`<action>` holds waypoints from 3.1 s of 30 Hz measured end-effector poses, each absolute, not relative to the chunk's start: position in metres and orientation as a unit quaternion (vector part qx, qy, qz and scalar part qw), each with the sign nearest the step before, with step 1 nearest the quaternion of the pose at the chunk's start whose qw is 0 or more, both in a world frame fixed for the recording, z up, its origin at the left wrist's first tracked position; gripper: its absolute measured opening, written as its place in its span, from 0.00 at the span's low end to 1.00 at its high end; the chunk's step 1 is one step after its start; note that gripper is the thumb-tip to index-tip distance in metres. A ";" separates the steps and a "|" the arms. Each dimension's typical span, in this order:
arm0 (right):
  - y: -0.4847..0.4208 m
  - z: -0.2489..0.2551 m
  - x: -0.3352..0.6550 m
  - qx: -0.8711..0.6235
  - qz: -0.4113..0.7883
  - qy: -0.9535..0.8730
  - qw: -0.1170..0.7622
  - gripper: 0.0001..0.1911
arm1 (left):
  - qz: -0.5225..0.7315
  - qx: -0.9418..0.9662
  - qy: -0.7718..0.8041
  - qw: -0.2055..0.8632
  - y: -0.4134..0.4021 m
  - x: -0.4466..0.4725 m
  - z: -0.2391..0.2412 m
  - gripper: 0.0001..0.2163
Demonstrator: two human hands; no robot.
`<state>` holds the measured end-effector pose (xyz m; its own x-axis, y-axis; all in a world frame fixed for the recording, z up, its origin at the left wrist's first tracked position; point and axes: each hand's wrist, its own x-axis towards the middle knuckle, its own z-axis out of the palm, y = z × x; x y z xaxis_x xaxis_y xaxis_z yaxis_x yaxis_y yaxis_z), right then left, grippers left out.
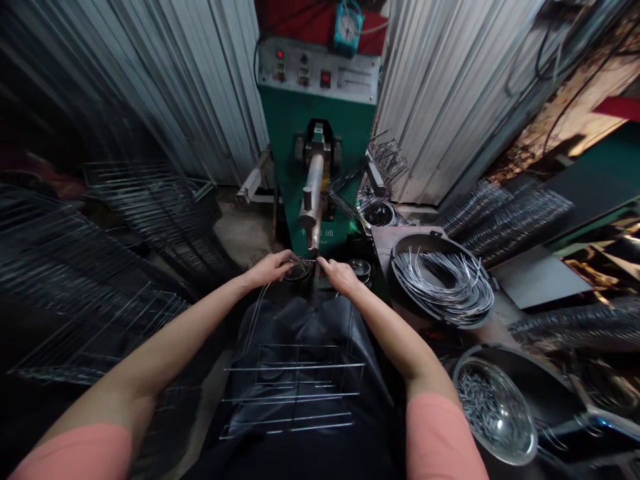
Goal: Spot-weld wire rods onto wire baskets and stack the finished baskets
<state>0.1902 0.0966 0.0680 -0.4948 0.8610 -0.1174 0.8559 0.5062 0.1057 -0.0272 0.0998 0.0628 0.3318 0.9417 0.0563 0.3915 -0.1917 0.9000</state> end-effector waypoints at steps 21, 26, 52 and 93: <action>0.108 0.075 0.182 0.498 0.009 0.863 0.080 0.21 | 0.217 0.823 0.502 0.154 0.107 -0.019 0.067 0.11; 0.124 0.082 0.178 0.511 0.000 0.858 0.054 0.18 | 0.080 0.851 0.517 0.044 0.120 -0.023 0.081 0.15; 0.139 0.071 0.185 0.487 -0.048 0.872 0.011 0.14 | 0.033 0.842 0.536 0.036 0.117 -0.019 0.080 0.12; 0.145 0.070 0.183 0.500 -0.059 0.864 0.002 0.14 | 0.080 0.839 0.535 0.061 0.126 -0.023 0.071 0.12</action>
<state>0.1830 0.1455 0.0704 -0.5007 0.8633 -0.0635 0.8639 0.4937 -0.0998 -0.0231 0.1263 0.0706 0.4143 0.9074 0.0700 0.8879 -0.4199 0.1878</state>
